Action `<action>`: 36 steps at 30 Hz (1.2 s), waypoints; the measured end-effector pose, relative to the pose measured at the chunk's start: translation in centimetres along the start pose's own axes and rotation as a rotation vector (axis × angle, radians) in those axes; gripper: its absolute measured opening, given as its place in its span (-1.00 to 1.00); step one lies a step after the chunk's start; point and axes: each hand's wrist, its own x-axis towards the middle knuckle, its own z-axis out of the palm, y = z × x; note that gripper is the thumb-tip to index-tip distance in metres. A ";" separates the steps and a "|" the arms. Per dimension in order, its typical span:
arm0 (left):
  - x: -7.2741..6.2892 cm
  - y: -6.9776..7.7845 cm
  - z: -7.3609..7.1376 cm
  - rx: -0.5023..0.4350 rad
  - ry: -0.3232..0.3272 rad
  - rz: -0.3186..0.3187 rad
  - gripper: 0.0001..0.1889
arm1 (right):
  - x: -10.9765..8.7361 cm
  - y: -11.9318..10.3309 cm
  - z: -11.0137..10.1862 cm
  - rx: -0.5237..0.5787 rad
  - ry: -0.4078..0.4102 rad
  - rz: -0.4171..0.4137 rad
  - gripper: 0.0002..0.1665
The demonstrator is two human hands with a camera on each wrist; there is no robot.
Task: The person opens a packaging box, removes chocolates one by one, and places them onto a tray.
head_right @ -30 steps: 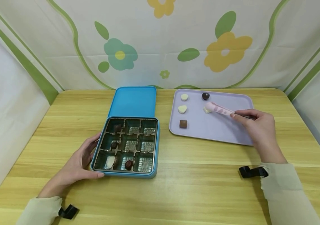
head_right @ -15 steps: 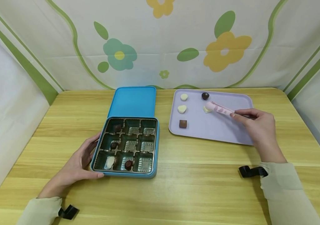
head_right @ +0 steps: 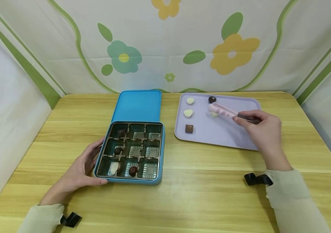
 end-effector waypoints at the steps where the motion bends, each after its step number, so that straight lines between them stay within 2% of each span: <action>1: 0.0 0.0 0.0 0.001 -0.002 0.000 0.36 | -0.4 -0.3 0.3 -0.004 0.006 -0.048 -0.56; 4: 0.0 0.0 0.0 0.002 -0.003 -0.001 0.36 | -1.6 -1.7 1.6 0.022 -0.007 -0.187 -0.59; 7: -0.1 -0.1 0.0 0.006 -0.002 0.001 0.36 | -3.2 -3.5 3.1 0.073 -0.061 -0.301 -0.68; 12: -0.1 -0.1 -0.1 0.007 0.002 0.000 0.35 | -5.8 -6.3 5.6 0.146 -0.212 -0.483 -0.73; 14: -0.1 -0.1 -0.1 0.009 0.002 -0.001 0.35 | -6.6 -7.1 6.5 0.148 -0.285 -0.563 -0.72; 19: -0.1 0.0 -0.1 0.007 -0.003 -0.004 0.35 | -8.2 -8.5 8.4 0.132 -0.453 -0.704 -0.70; 24: 0.0 -0.2 -0.1 0.006 0.000 -0.003 0.35 | -9.2 -10.0 9.4 0.113 -0.548 -0.812 -0.69; 30: 0.0 -0.2 -0.1 -0.001 0.001 0.001 0.34 | -9.9 -11.8 9.9 0.040 -0.654 -0.869 -0.73; 36: 0.0 -0.2 -0.1 0.003 -0.008 0.010 0.35 | -10.4 -14.2 10.5 -0.140 -0.719 -0.930 -0.79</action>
